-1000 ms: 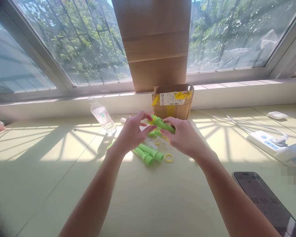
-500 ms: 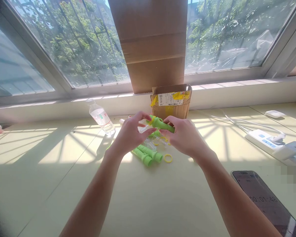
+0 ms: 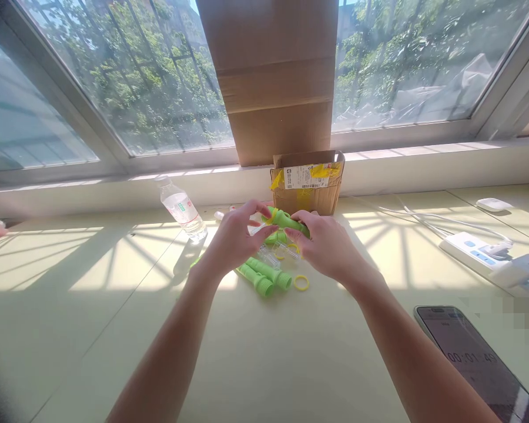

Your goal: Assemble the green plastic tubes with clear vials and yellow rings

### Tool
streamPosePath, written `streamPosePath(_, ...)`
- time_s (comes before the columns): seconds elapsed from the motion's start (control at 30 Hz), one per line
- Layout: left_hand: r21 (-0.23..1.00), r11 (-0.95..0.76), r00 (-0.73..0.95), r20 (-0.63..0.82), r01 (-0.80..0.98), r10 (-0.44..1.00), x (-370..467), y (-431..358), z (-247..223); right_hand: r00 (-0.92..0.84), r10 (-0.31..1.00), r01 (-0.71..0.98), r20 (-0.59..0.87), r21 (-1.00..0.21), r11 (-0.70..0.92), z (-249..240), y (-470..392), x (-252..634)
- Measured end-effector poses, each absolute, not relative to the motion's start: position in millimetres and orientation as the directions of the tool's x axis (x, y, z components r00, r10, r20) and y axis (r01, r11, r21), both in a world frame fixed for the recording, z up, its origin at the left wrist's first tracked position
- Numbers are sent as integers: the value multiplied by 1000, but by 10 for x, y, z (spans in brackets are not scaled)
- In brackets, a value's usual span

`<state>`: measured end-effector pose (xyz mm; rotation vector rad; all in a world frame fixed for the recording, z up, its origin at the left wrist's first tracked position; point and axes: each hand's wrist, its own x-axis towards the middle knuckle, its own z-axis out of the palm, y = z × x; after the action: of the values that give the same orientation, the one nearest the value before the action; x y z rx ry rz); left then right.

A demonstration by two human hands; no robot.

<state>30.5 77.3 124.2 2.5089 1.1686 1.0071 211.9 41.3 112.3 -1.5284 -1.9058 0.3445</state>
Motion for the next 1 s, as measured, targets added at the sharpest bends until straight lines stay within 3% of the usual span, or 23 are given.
streamPosePath(0.3, 433, -665, 475, 472, 609, 742, 283, 787, 1238, -135, 957, 722, 255, -637, 271, 1125, 399, 2123)
streamPosePath(0.57, 425, -668, 482, 470, 611, 740, 289, 785, 1236, -86, 946, 713, 313, -644, 278, 1043, 423, 2111)
streamPosePath(0.77, 402, -661, 479, 467, 634, 743, 275, 786, 1249, -82, 956, 703, 280, -664, 255, 1070, 404, 2085)
streamPosePath(1.0, 396, -667, 486, 469, 630, 737, 283, 778, 1251, -94, 945, 742, 314, -611, 276, 1090, 404, 2094)
